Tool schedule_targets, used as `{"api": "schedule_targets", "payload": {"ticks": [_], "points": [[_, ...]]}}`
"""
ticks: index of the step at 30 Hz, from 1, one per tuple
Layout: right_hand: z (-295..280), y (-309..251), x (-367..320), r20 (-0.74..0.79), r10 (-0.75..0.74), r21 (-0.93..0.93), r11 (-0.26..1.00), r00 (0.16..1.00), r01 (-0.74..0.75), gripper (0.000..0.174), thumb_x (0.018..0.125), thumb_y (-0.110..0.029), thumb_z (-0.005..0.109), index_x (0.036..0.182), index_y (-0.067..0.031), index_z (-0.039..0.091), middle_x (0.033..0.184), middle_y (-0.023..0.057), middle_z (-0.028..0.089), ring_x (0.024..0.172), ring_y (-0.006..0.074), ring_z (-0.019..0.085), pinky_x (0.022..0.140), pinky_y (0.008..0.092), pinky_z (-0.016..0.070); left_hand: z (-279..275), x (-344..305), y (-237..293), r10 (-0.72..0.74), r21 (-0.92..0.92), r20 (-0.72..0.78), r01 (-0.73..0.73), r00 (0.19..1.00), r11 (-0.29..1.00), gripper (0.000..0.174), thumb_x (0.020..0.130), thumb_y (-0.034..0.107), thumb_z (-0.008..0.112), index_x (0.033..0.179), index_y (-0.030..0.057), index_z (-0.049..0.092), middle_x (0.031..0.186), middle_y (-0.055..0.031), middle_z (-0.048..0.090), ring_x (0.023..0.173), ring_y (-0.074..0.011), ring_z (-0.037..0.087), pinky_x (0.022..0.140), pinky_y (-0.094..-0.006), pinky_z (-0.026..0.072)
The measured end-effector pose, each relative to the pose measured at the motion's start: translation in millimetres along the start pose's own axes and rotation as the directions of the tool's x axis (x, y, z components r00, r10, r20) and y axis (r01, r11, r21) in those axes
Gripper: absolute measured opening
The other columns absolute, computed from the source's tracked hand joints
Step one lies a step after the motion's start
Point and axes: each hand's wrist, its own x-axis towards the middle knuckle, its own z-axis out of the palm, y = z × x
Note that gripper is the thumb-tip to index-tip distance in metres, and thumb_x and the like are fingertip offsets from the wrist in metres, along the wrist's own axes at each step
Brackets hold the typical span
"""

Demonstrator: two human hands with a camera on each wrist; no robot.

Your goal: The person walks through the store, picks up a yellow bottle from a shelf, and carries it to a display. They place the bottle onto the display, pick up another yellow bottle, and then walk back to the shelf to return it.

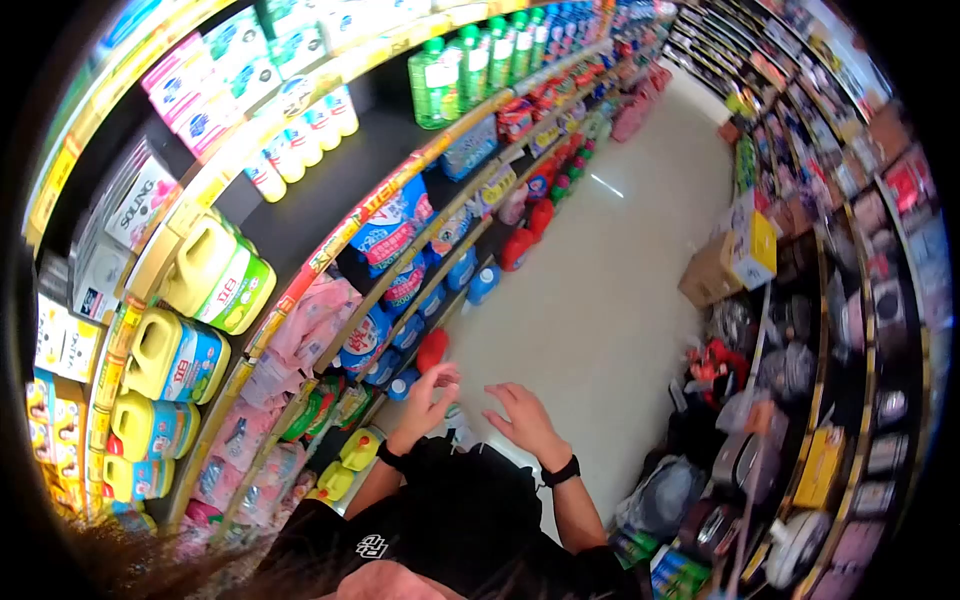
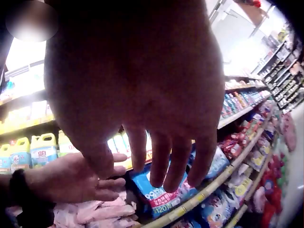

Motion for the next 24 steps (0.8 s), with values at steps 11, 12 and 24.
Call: {"api": "schedule_targets", "payload": {"ticks": [11, 12, 24], "points": [[-47, 10, 200, 0.077, -0.376, 0.218, 0.91, 0.923, 0.352, 0.066, 0.086, -0.016, 0.08, 0.142, -0.0023, 0.049, 0.129, 0.0168, 0.056, 0.11, 0.0298, 0.063, 0.092, 0.0398, 0.0523, -49, 64, 2, -0.047, -0.061, -0.289, 0.031, 0.956, 0.998, 0.04, 0.096, 0.006, 0.066, 0.134, 0.0017, 0.056, 0.111, -0.0109, 0.068, 0.105, -0.0184, 0.066, 0.092, -0.0326, 0.0529], [-50, 3, 226, 0.072, -0.393, 0.256, 0.895, 0.917, 0.364, 0.066, 0.086, -0.016, 0.08, 0.142, -0.0022, 0.048, 0.129, 0.0163, 0.056, 0.11, 0.0287, 0.062, 0.092, 0.0395, 0.0523, -51, 70, 3, -0.043, -0.065, -0.312, 0.024, 0.949, 0.998, 0.04, 0.096, 0.005, 0.066, 0.135, 0.0014, 0.055, 0.111, -0.0106, 0.068, 0.105, -0.0178, 0.066, 0.092, -0.0323, 0.0531], [-53, 2, 526, 0.136, -0.499, 0.441, 0.804, 0.856, 0.399, 0.076, 0.089, -0.028, 0.079, 0.148, -0.0008, 0.04, 0.139, 0.0172, 0.049, 0.11, 0.0274, 0.063, 0.09, 0.0386, 0.0557, -78, 203, 17, -0.075, -0.134, -0.58, -0.004, 0.811, 0.991, 0.038, 0.105, 0.009, 0.055, 0.141, 0.0022, 0.046, 0.123, -0.0073, 0.061, 0.117, -0.0162, 0.058, 0.099, -0.0316, 0.0484]]}}
